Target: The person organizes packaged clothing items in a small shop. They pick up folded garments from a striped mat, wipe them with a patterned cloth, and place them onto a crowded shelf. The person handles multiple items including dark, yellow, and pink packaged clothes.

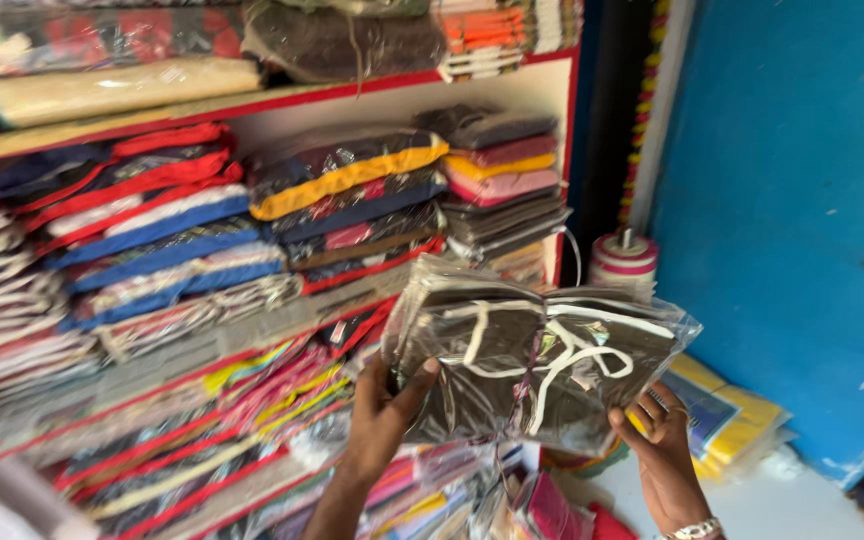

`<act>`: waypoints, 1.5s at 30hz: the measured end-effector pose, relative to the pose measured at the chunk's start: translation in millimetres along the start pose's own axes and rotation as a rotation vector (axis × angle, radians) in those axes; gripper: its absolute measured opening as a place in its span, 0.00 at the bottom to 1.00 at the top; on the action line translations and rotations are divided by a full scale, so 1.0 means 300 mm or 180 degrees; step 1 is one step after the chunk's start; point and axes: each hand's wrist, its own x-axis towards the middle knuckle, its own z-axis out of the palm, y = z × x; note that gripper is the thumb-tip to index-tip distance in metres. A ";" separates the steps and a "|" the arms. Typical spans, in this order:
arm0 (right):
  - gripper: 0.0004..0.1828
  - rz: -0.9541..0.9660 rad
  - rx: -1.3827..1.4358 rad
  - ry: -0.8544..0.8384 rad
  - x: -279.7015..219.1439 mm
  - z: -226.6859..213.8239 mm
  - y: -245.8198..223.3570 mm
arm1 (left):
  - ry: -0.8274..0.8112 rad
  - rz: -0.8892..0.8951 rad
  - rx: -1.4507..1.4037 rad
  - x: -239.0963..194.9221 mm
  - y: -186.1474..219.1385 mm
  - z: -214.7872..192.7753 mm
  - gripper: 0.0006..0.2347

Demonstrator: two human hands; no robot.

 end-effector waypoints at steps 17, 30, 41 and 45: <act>0.41 0.0945 0.0547 0.0198 0.390 0.220 -0.136 | -0.0803 -0.0767 -0.0361 0.637 -0.065 0.034 0.29; 0.26 0.0998 0.1644 0.0404 0.986 -0.042 -0.073 | -0.0124 0.1365 0.0880 1.012 0.042 0.311 0.27; 0.26 -0.0894 0.0862 -0.0080 1.437 -0.266 0.307 | 0.0732 0.2555 0.2589 1.124 0.069 0.495 0.23; 0.25 0.0695 0.2142 -0.0098 1.481 -0.212 0.268 | 0.0585 0.3241 0.3076 1.267 0.035 0.477 0.24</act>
